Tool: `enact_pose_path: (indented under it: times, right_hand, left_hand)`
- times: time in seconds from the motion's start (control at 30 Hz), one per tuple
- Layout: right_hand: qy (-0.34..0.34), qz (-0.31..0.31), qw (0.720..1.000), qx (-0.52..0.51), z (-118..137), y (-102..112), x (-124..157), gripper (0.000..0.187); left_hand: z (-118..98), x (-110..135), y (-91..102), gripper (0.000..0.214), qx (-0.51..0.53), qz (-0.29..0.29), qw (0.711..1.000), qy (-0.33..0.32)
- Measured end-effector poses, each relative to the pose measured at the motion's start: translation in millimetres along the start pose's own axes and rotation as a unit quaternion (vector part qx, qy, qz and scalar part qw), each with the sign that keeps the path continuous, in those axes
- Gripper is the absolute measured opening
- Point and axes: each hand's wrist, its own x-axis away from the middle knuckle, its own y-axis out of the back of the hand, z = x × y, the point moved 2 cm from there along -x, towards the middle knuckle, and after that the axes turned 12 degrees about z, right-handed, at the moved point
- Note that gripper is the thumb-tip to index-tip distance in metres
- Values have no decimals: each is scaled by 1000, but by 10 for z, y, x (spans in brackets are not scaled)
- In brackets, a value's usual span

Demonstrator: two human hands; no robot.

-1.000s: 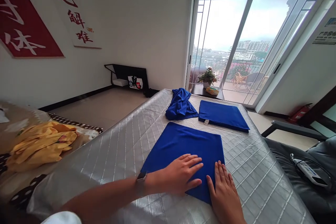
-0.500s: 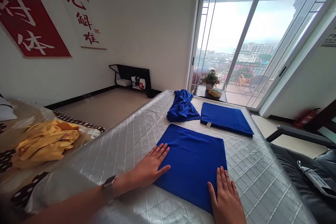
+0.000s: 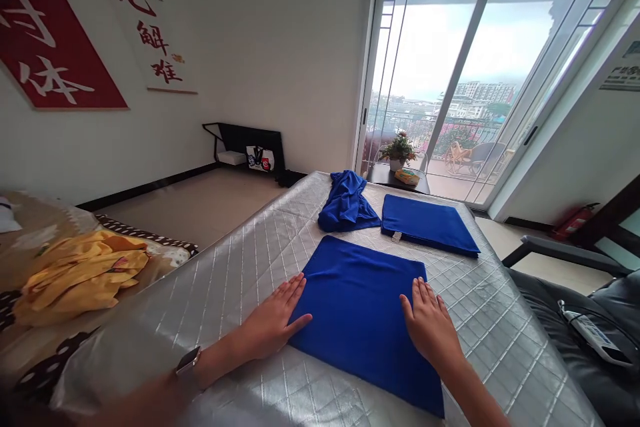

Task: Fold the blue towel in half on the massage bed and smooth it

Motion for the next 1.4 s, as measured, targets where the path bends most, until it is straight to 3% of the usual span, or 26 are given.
enact_pose_path:
  times: [0.1, 0.27, 0.33, 0.43, 0.53, 0.6, 0.67, 0.73, 0.83, 1.0, 1.1, 1.2, 1.4]
  right_hand:
    - [-9, -5, 1000, -22, -1, -83, -212, 75]
    - [-8, -26, 999, -38, -35, -282, -242, 74]
    - [-14, -24, 999, -35, -33, -286, -225, 75]
    - [-20, -26, 999, -28, -29, -260, -216, 75]
    - [-4, -30, 1000, -6, -41, -266, -221, 71]
    - [16, -33, 999, 9, -52, -285, -225, 68]
    - [24, -37, 999, 14, -60, -299, -227, 68]
    - [11, -35, 999, 8, -60, -299, -229, 70]
    - [-7, -27, 1000, -9, -46, -285, -230, 73]
    - [-16, -28, 999, -35, -32, -271, -231, 74]
    - [-18, -24, 999, -32, -29, -272, -226, 74]
    - [-24, -17, 999, -30, -29, -263, -214, 74]
    - [4, -16, 998, -60, -87, -107, -344, 68]
  left_hand:
    - [4, 22, 37, 83, -1, 20, 1000, 7]
    - [-113, -92, 168, 86, -15, 8, 999, 44]
    - [-320, -229, 250, 88, -15, 4, 1000, 23]
    - [-807, -526, 306, 85, -11, 4, 995, -97]
    - [-1298, -873, 230, 81, -11, -15, 978, -206]
    - [-1510, -1087, 130, 81, -18, -29, 973, -229]
    - [-1583, -1246, 30, 84, -18, -24, 975, -218]
    - [-1511, -1326, -36, 87, -9, -8, 981, -191]
    - [-1199, -1298, -37, 87, 0, 5, 989, -150]
    - [-479, -1025, 99, 85, 1, 6, 998, -62]
    - [-160, -838, 167, 86, 6, 9, 1000, -1]
    - [-21, -719, 191, 90, 17, 19, 999, 25]
    - [2, -709, 145, 88, 23, 3, 1000, 20]
